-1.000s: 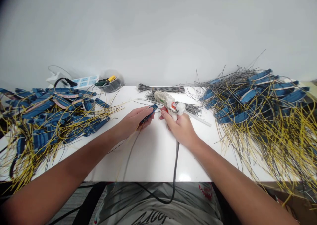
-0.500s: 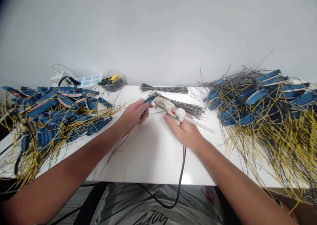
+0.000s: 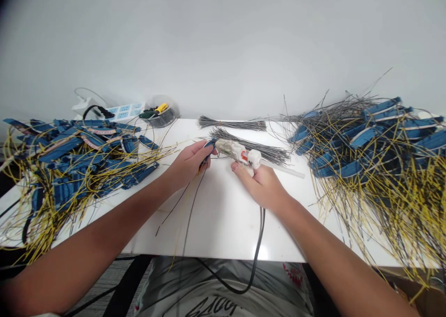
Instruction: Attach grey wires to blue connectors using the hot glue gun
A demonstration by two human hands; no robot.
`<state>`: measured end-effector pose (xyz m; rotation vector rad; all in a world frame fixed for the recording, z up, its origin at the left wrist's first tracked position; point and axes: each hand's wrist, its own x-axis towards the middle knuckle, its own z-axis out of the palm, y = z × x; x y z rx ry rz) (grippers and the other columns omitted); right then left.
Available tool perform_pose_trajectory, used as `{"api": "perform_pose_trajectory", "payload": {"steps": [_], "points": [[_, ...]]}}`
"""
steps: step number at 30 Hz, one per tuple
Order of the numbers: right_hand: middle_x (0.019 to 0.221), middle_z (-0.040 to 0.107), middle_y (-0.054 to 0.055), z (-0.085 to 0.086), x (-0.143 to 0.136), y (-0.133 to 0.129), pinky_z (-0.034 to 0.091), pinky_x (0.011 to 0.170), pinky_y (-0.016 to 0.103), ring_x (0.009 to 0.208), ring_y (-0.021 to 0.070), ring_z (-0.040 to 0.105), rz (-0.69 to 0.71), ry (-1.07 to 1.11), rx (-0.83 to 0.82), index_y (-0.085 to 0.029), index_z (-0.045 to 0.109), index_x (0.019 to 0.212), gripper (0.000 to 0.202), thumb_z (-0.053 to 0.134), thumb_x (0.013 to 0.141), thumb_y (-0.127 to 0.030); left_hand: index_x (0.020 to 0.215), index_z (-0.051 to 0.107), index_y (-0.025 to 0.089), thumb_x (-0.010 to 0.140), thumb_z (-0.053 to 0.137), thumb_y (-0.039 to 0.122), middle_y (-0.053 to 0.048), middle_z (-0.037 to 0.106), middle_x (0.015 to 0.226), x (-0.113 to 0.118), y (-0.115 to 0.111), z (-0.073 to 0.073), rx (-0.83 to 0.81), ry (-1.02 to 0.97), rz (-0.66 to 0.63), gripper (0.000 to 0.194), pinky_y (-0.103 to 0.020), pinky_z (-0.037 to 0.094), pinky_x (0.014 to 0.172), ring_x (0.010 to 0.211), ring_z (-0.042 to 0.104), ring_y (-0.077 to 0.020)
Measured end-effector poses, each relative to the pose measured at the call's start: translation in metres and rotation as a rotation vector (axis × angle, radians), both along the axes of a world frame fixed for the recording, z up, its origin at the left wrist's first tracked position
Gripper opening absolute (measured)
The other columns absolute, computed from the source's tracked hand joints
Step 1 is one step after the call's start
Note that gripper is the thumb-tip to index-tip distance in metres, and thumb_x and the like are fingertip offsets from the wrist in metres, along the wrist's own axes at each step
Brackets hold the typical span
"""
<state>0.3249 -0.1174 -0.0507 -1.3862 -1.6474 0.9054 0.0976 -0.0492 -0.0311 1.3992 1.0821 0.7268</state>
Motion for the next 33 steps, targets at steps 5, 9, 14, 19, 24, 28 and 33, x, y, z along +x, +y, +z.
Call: {"api": "perform_pose_trajectory", "payload": {"steps": [5,9,14,19,24,28,33], "points": [[0.114,0.077,0.008,0.001,0.001,-0.002,0.057,0.086,0.042,0.092,0.0261,0.071,-0.008,-0.016,-0.003,-0.022,0.077,0.120,0.044,0.058,0.102,-0.058,0.088,0.055,0.021,0.105,0.046,0.048,0.004,0.045,0.060,-0.003,-0.004,0.008,0.247,0.276,0.039,0.033,-0.025,0.029,0.053,0.055,0.041,-0.0124],[0.109,0.077,0.008,0.003,0.000,-0.003,0.056,0.092,0.044,0.093,0.0262,0.071,-0.012,-0.040,0.003,-0.021,0.078,0.115,0.045,0.057,0.102,-0.058,0.083,0.054,0.021,0.105,0.045,0.048,0.003,0.045,0.063,-0.004,-0.005,0.010,0.305,0.341,0.025,0.036,-0.026,0.028,0.055,0.058,0.042,-0.0136],[0.112,0.077,0.009,0.003,-0.002,-0.001,0.058,0.093,0.046,0.096,0.0283,0.072,-0.009,-0.054,0.041,-0.023,0.078,0.117,0.042,0.058,0.102,-0.057,0.080,0.053,0.020,0.104,0.045,0.047,0.002,0.048,0.065,-0.004,-0.004,0.012,0.348,0.395,0.003,0.038,-0.027,0.029,0.057,0.061,0.042,-0.0143],[0.102,0.078,0.010,0.003,-0.002,-0.002,0.057,0.099,0.050,0.100,0.0317,0.073,-0.001,-0.096,0.089,-0.024,0.077,0.124,0.042,0.056,0.103,-0.055,0.080,0.055,0.020,0.104,0.043,0.048,0.002,0.049,0.065,-0.004,-0.005,0.013,0.326,0.400,0.008,0.038,-0.027,0.029,0.057,0.061,0.044,-0.0151],[0.108,0.079,0.009,0.004,-0.004,-0.003,0.054,0.108,0.052,0.111,0.0330,0.072,0.003,-0.122,0.100,-0.025,0.076,0.126,0.041,0.055,0.104,-0.053,0.080,0.053,0.021,0.105,0.043,0.048,0.002,0.047,0.063,-0.003,-0.007,0.012,0.320,0.415,0.010,0.038,-0.028,0.027,0.057,0.059,0.042,-0.0153],[0.134,0.073,0.008,0.008,-0.006,-0.004,0.047,0.118,0.051,0.133,0.0324,0.063,0.024,-0.145,0.165,-0.026,0.073,0.133,0.041,0.054,0.106,-0.049,0.081,0.054,0.021,0.106,0.041,0.047,0.002,0.048,0.062,-0.002,-0.008,0.012,0.335,0.435,0.011,0.038,-0.029,0.026,0.058,0.060,0.044,-0.0159],[0.139,0.071,0.007,0.007,-0.007,-0.005,0.045,0.119,0.051,0.133,0.0317,0.063,0.017,-0.160,0.139,-0.028,0.069,0.142,0.044,0.055,0.106,-0.049,0.083,0.055,0.022,0.107,0.041,0.048,0.002,0.049,0.063,-0.002,-0.009,0.012,0.326,0.455,0.020,0.038,-0.030,0.027,0.059,0.062,0.046,-0.0162]]}}
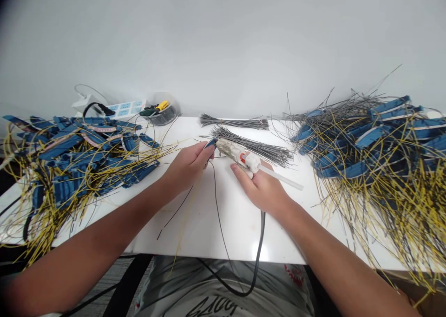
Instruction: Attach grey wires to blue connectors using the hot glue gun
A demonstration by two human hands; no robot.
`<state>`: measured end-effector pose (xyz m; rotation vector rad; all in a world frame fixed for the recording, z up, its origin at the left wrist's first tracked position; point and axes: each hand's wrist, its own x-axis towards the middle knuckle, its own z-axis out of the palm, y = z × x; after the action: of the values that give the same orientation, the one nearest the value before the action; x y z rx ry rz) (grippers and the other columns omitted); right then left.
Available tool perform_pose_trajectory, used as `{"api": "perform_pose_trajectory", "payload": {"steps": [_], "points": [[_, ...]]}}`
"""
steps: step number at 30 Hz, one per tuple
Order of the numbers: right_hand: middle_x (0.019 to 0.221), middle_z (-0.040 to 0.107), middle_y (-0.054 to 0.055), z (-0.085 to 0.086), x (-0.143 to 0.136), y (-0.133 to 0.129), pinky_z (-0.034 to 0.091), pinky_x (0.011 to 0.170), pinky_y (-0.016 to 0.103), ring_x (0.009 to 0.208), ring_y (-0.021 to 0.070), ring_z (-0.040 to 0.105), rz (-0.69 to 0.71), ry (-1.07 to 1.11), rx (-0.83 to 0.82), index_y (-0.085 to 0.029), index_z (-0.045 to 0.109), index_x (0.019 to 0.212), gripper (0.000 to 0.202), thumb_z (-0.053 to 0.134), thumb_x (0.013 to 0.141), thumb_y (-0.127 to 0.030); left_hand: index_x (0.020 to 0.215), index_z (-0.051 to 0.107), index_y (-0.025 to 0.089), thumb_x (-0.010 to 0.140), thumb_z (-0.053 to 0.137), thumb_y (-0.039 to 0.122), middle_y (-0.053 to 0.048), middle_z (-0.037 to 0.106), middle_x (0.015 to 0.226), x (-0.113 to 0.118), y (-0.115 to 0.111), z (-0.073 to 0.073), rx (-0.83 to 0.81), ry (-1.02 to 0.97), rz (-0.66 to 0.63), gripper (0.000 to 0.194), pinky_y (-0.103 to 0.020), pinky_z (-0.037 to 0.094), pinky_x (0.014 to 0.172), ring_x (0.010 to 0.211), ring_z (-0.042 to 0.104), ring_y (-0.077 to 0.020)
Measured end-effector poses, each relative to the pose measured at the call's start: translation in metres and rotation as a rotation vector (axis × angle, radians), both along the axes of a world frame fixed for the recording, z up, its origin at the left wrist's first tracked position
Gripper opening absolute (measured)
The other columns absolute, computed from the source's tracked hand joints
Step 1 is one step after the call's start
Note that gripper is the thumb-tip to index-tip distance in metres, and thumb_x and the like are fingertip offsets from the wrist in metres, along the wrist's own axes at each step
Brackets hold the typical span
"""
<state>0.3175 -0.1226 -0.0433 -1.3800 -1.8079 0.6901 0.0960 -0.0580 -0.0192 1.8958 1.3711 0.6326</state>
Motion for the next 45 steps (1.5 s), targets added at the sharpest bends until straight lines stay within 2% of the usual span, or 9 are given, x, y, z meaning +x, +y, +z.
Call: {"api": "perform_pose_trajectory", "payload": {"steps": [7,13,22,29,37,40,45], "points": [[0.134,0.073,0.008,-0.002,0.001,0.000,0.045,0.119,0.052,0.131,0.0323,0.064,-0.015,0.004,-0.006,-0.028,0.070,0.141,0.045,0.055,0.105,-0.050,0.082,0.055,0.022,0.107,0.040,0.047,0.002,0.049,0.062,0.001,-0.001,0.002,0.025,0.029,0.008,0.038,-0.030,0.026,0.059,0.061,0.046,-0.0168],[0.141,0.069,0.007,0.003,-0.002,0.000,0.047,0.117,0.050,0.135,0.0312,0.061,0.003,-0.048,0.048,-0.028,0.066,0.146,0.045,0.053,0.107,-0.047,0.082,0.055,0.022,0.107,0.040,0.047,0.002,0.051,0.062,0.001,-0.002,0.002,0.039,0.068,0.021,0.038,-0.030,0.026,0.060,0.062,0.047,-0.0176],[0.148,0.064,0.005,0.006,-0.001,0.000,0.040,0.124,0.049,0.143,0.0298,0.055,0.032,-0.041,0.022,-0.028,0.062,0.148,0.046,0.051,0.107,-0.047,0.083,0.055,0.022,0.107,0.040,0.047,0.001,0.053,0.065,0.001,-0.002,0.001,0.066,0.096,0.019,0.038,-0.031,0.027,0.063,0.065,0.049,-0.0180],[0.140,0.070,0.007,0.005,0.001,0.000,0.047,0.116,0.049,0.131,0.0309,0.064,0.026,-0.042,-0.007,-0.029,0.064,0.147,0.046,0.051,0.107,-0.048,0.084,0.055,0.022,0.107,0.039,0.049,0.001,0.054,0.066,0.000,-0.001,0.001,0.070,0.103,0.016,0.039,-0.031,0.027,0.063,0.067,0.050,-0.0183],[0.147,0.065,0.003,0.009,-0.001,0.000,0.042,0.122,0.046,0.143,0.0281,0.056,0.051,-0.068,0.012,-0.029,0.063,0.146,0.043,0.050,0.108,-0.046,0.083,0.056,0.022,0.107,0.039,0.050,0.002,0.054,0.064,0.001,-0.001,0.002,0.055,0.113,0.026,0.039,-0.032,0.028,0.063,0.065,0.049,-0.0177],[0.145,0.067,0.003,0.010,-0.001,0.000,0.046,0.118,0.044,0.138,0.0282,0.060,0.049,-0.085,0.018,-0.028,0.064,0.144,0.042,0.050,0.108,-0.045,0.083,0.056,0.022,0.106,0.039,0.050,0.002,0.056,0.066,0.001,0.000,0.002,0.062,0.115,0.025,0.040,-0.033,0.028,0.064,0.067,0.050,-0.0181],[0.129,0.075,0.005,0.013,-0.001,0.000,0.051,0.110,0.044,0.124,0.0301,0.068,0.047,-0.104,0.026,-0.025,0.071,0.132,0.037,0.051,0.108,-0.044,0.083,0.056,0.022,0.106,0.040,0.049,0.002,0.055,0.066,0.001,0.000,0.001,0.058,0.121,0.026,0.039,-0.033,0.028,0.064,0.067,0.050,-0.0182]]}}
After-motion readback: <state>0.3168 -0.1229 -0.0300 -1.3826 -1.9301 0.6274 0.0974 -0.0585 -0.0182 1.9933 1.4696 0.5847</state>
